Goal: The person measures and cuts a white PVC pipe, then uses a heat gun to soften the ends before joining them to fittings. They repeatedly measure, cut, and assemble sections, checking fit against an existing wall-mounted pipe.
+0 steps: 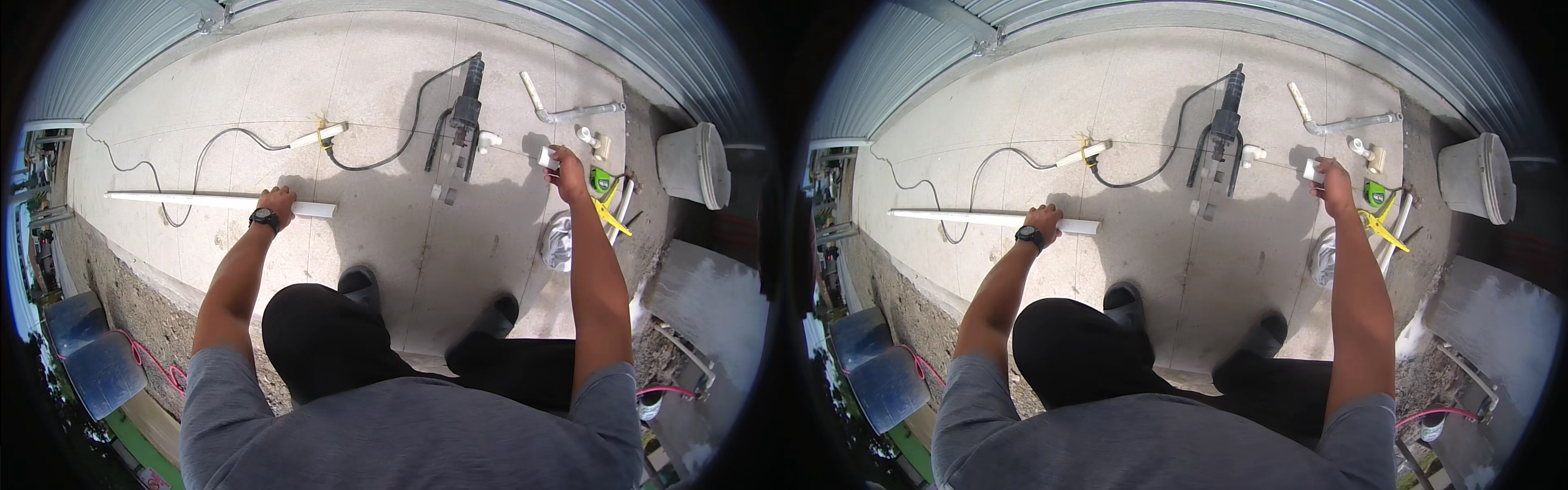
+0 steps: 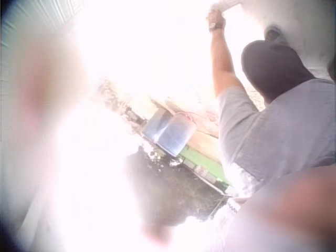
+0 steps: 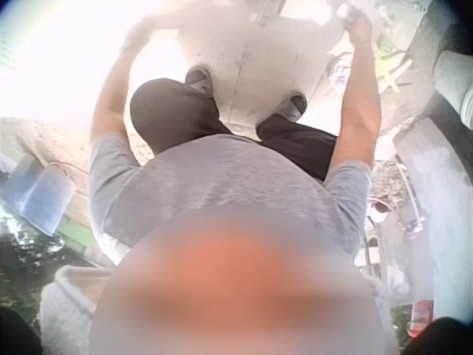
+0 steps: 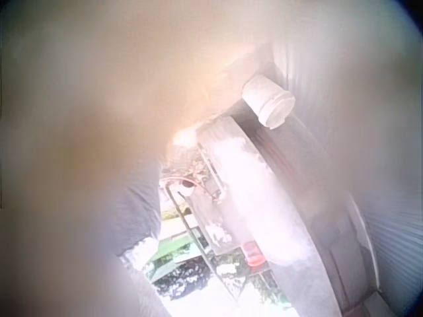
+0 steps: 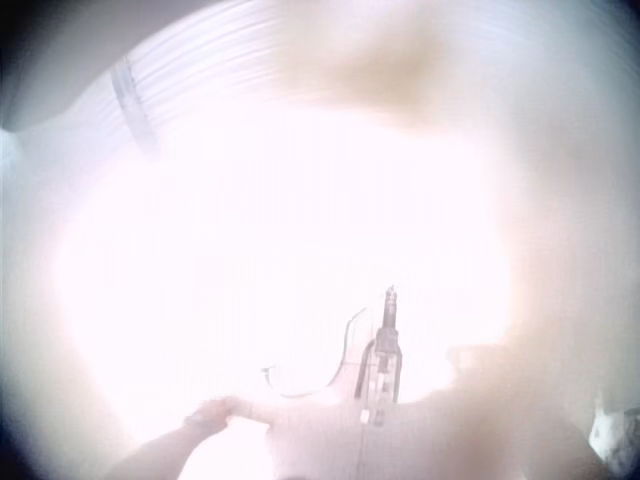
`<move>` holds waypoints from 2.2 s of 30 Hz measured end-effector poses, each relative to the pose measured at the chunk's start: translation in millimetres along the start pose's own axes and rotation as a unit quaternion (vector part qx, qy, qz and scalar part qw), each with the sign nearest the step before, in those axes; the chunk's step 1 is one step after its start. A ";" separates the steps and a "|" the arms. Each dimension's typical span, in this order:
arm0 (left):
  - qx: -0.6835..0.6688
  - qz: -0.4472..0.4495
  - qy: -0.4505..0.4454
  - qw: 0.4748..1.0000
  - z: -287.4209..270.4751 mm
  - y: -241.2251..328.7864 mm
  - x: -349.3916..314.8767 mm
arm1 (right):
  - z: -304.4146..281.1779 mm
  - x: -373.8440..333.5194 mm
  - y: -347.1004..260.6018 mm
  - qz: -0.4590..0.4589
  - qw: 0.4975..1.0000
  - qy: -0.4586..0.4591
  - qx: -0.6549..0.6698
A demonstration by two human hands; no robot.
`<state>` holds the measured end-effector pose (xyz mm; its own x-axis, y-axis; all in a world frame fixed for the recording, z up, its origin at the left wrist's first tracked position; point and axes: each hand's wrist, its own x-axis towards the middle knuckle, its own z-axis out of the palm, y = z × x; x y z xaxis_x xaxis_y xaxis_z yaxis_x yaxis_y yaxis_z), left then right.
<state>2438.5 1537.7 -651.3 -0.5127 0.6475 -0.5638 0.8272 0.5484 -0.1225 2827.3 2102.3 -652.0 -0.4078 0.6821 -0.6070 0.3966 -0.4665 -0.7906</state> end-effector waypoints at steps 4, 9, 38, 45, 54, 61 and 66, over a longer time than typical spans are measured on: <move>-0.069 0.083 -0.054 0.993 -17.9 19.6 -11.9 | 15.9 -10.3 -13.9 -0.116 0.899 -0.006 -0.422; -0.160 0.167 -0.063 0.971 -6.2 81.0 -22.3 | 13.6 -25.5 18.3 -0.089 0.736 -0.043 -0.670; -0.206 0.242 -0.072 0.945 -23.4 128.4 -32.7 | -185.4 -3.3 59.0 -0.056 0.570 0.155 -0.805; -0.220 0.250 0.032 0.942 -51.5 116.3 -47.1 | -194.7 2.6 73.5 -0.085 0.584 0.156 -0.792; -0.229 0.265 0.086 0.933 -105.1 106.7 -53.0 | -191.4 -26.8 31.1 -0.129 0.598 0.057 -0.789; -0.212 0.207 0.050 0.954 -202.7 120.9 -25.9 | -153.0 -61.0 -46.6 -0.077 0.886 0.056 -0.453; -0.205 0.179 0.101 0.957 -297.4 154.3 -1.0 | -101.6 -89.8 -95.4 -0.021 0.946 -0.044 -0.322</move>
<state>2498.3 1779.1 -426.8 -0.2813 0.8995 -0.3343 0.8198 0.4063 0.4035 2909.6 2142.8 -513.8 -0.4895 0.6303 -0.6026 0.7853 0.0182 -0.6189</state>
